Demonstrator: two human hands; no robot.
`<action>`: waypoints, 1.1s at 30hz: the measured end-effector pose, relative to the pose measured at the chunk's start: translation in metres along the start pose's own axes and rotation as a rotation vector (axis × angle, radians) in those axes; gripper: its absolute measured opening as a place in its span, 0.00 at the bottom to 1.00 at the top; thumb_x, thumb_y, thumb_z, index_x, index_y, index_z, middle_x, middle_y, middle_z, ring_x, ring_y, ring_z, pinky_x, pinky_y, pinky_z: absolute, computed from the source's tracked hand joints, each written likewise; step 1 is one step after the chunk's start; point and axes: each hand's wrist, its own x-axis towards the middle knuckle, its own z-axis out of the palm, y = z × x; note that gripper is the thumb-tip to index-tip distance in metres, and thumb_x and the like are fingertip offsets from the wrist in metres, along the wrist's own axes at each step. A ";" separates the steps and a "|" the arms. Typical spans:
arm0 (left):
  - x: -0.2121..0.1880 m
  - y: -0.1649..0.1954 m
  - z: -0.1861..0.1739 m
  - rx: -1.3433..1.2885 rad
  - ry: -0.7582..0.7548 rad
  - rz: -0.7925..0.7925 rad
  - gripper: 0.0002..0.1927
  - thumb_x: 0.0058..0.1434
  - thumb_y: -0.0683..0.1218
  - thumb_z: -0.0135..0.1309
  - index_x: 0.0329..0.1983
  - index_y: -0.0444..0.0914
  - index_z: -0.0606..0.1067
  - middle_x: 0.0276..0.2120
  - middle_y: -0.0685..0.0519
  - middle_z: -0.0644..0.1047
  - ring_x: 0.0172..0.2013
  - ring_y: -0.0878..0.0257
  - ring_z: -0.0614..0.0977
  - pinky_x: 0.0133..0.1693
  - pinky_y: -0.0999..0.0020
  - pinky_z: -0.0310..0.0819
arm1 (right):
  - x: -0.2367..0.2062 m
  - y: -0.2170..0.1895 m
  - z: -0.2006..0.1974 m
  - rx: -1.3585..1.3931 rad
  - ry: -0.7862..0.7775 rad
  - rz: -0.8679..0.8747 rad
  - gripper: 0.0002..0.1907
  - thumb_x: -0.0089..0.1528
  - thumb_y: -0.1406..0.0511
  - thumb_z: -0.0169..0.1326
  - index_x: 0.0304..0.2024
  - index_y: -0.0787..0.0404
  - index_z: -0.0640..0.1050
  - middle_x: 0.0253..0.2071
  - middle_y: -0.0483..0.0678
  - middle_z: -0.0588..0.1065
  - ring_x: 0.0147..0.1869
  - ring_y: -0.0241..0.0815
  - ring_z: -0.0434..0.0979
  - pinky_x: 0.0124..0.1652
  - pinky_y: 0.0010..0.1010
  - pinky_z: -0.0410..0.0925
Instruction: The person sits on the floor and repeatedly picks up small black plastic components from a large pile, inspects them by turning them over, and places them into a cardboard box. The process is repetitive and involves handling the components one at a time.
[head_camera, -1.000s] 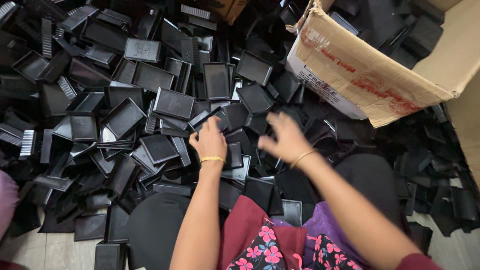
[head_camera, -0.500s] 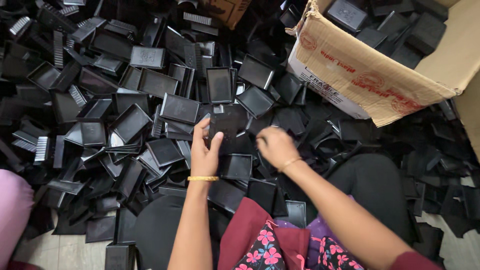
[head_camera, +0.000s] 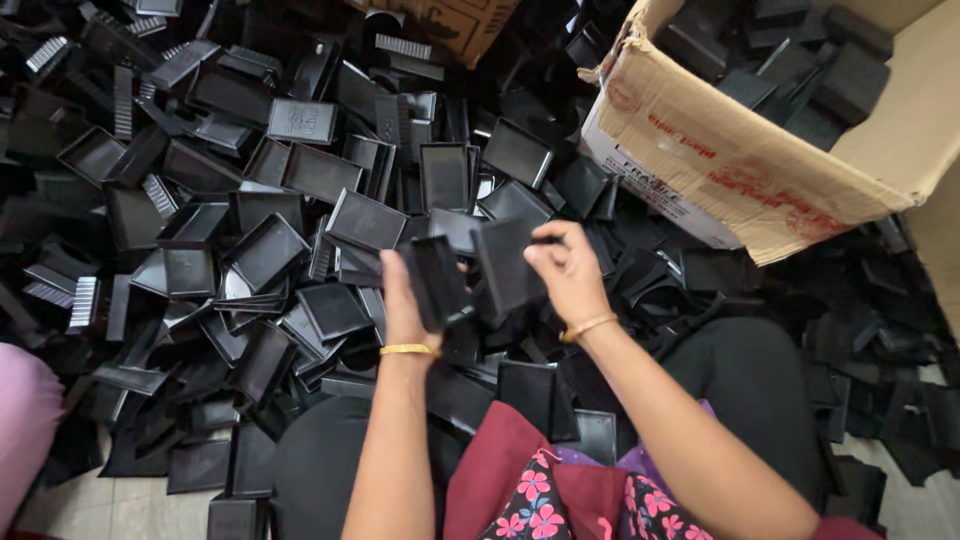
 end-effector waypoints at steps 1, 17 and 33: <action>-0.001 -0.008 0.007 -0.020 0.040 -0.078 0.33 0.73 0.67 0.36 0.65 0.39 0.69 0.52 0.47 0.79 0.50 0.55 0.82 0.51 0.58 0.79 | -0.004 -0.005 0.001 0.038 -0.058 -0.024 0.16 0.63 0.65 0.60 0.52 0.63 0.75 0.41 0.47 0.81 0.47 0.34 0.81 0.49 0.28 0.74; -0.007 -0.041 0.019 0.154 0.044 -0.069 0.29 0.73 0.63 0.34 0.65 0.41 0.68 0.52 0.46 0.78 0.49 0.57 0.81 0.52 0.61 0.77 | -0.053 -0.055 0.027 -0.281 -0.124 0.096 0.41 0.49 0.58 0.71 0.62 0.54 0.69 0.51 0.49 0.78 0.51 0.40 0.81 0.48 0.33 0.78; -0.014 -0.033 0.026 0.477 -0.060 0.085 0.22 0.75 0.61 0.34 0.59 0.43 0.69 0.43 0.48 0.77 0.41 0.59 0.81 0.45 0.65 0.78 | -0.055 -0.038 0.018 0.101 -0.330 0.450 0.36 0.54 0.58 0.67 0.63 0.56 0.71 0.48 0.49 0.77 0.50 0.39 0.78 0.47 0.36 0.74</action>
